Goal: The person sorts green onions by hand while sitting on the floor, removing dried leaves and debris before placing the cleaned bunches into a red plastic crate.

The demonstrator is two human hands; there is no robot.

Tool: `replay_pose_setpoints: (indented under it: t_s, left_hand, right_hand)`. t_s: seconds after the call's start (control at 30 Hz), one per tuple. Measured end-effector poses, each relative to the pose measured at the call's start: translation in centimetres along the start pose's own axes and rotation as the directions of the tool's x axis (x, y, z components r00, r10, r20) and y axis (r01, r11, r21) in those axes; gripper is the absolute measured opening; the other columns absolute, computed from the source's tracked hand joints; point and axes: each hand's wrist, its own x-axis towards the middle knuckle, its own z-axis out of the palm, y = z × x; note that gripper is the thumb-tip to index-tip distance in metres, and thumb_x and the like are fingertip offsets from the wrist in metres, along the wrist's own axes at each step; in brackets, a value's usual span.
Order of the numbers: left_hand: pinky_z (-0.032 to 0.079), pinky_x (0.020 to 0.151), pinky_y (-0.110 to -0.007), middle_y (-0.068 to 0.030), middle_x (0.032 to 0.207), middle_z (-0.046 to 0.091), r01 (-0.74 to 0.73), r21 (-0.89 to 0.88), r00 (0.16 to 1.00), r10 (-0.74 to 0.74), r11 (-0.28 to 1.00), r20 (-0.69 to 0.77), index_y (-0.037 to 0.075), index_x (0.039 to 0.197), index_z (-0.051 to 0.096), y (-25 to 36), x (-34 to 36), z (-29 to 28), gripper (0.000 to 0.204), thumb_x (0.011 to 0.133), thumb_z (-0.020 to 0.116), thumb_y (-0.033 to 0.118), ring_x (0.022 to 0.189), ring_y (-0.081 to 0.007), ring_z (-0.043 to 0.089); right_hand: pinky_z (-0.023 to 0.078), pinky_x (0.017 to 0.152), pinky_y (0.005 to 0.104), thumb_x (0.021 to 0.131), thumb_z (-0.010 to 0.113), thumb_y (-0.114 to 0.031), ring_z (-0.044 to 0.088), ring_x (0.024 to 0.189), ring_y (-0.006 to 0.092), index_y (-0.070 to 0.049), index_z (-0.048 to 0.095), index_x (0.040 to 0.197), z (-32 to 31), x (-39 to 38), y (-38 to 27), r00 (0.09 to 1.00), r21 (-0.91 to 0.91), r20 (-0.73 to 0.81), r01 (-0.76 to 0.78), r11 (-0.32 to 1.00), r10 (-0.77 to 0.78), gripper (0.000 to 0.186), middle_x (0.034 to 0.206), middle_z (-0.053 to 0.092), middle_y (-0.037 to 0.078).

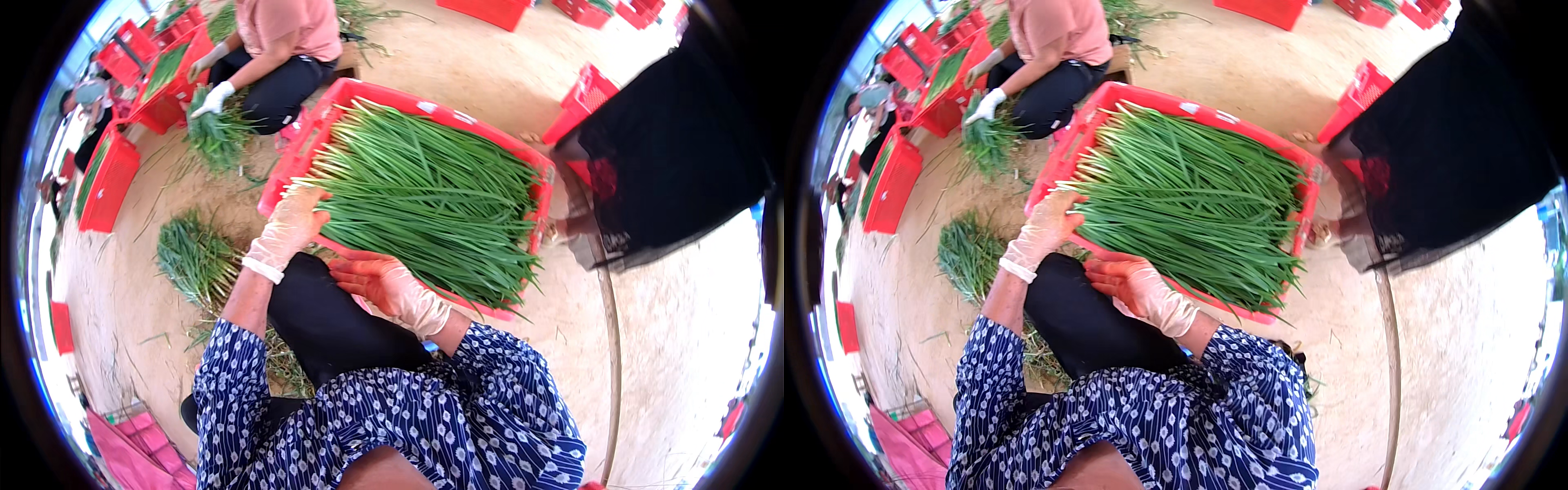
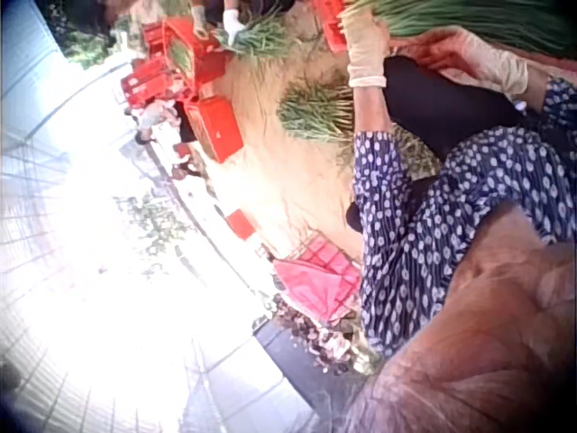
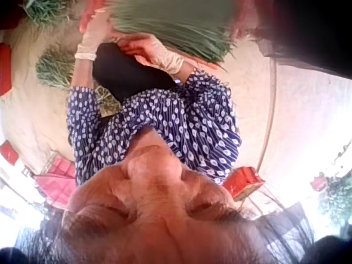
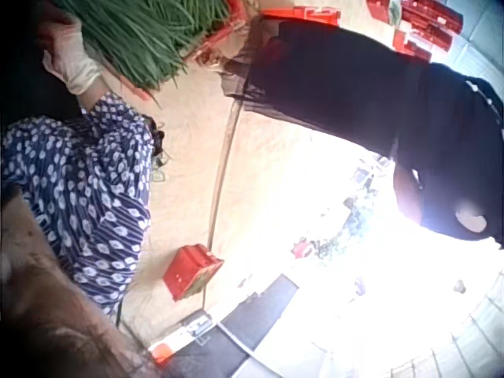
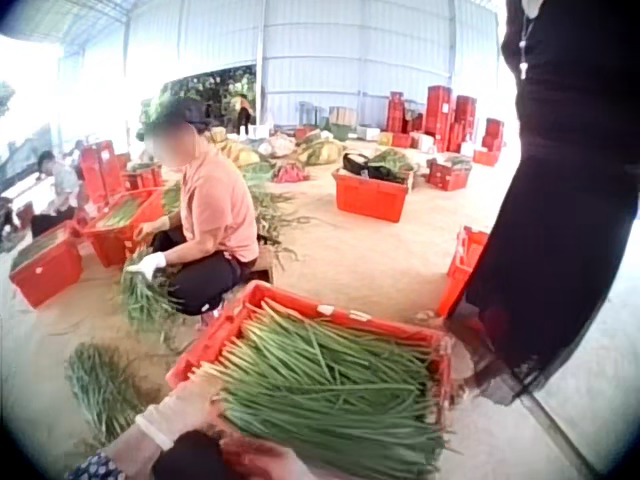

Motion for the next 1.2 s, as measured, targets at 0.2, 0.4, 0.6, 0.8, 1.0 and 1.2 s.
replay_pose_setpoints:
  t_s: [0.2,0.4,0.6,0.8,1.0,1.2]
  left_hand:
    - [0.051,0.09,-0.044,-0.0216,0.106,0.069,-0.034,0.052,0.992,0.028,0.998,0.125,0.001,0.109,0.069,-1.8,0.1,0.9,0.034,0.079,0.071,0.017,0.104,-0.0366,0.066]
    - [0.052,0.085,-0.041,-0.0212,0.1,0.071,0.129,0.089,0.921,-0.153,0.988,0.358,0.001,0.1,0.072,-0.1,0.7,-0.3,0.028,0.079,0.072,0.019,0.096,-0.0337,0.068]
    - [0.053,0.082,-0.041,-0.0201,0.092,0.071,0.171,0.123,0.833,-0.211,0.977,0.512,0.004,0.094,0.074,-2.4,1.8,1.0,0.028,0.08,0.073,0.028,0.091,-0.0326,0.069]
    - [0.052,0.084,-0.044,-0.0198,0.099,0.072,0.15,0.133,0.801,-0.2,0.98,0.565,0.004,0.101,0.074,-3.3,3.3,1.5,0.035,0.082,0.072,0.034,0.095,-0.0359,0.068]
    - [0.053,0.082,-0.047,-0.0242,0.088,0.071,0.069,0.195,0.872,-0.154,0.978,0.464,-0.005,0.09,0.073,-3.6,3.4,3.1,0.041,0.079,0.07,0.034,0.088,-0.0391,0.07]
    - [0.051,0.082,-0.048,-0.0218,0.088,0.07,0.109,0.12,0.937,-0.142,0.987,0.319,-0.001,0.09,0.072,-3.5,1.2,1.4,0.036,0.082,0.069,0.034,0.091,-0.0385,0.068]
  right_hand:
    - [0.032,0.113,0.054,0.081,0.074,-0.016,0.04,0.138,0.0343,-0.008,0.049,0.141,1.4,-0.9,-3.5,0.707,-0.869,0.494,0.418,-0.265,-0.505,0.065,0.142,0.051,0.018]
    - [0.015,0.111,0.0739,0.07,0.083,-0.03,0.014,0.148,0.0479,-0.011,0.034,0.153,-1.9,-0.9,-6.2,0.761,-0.71,0.42,-0.062,-0.701,-0.494,0.099,0.159,0.021,0.024]
    - [0.016,0.108,0.0766,0.085,0.07,-0.019,0.01,0.148,0.0512,-0.017,0.025,0.157,-4.7,-1.8,-3.6,0.91,-0.81,0.164,-0.095,-0.578,-0.38,0.086,0.164,0.007,0.024]
    - [0.007,0.11,0.076,0.086,0.065,-0.01,0.003,0.15,0.0505,-0.018,0.023,0.158,-7.0,0.1,-2.5,0.91,-0.825,0.14,-0.111,-0.554,-0.39,0.083,0.165,-0.001,0.023]
    - [0.018,0.112,0.0702,0.081,0.071,-0.023,0.02,0.148,0.0453,-0.015,0.029,0.156,-5.6,-1.0,-3.9,0.884,-0.759,0.192,-0.141,-0.635,-0.426,0.086,0.163,0.017,0.024]
    - [0.016,0.116,0.0623,0.098,0.052,-0.05,0.025,0.148,0.0409,-0.018,0.035,0.156,-0.5,-0.8,-9.3,0.597,-0.726,0.45,-0.187,-0.661,-0.664,0.069,0.163,0.026,0.013]
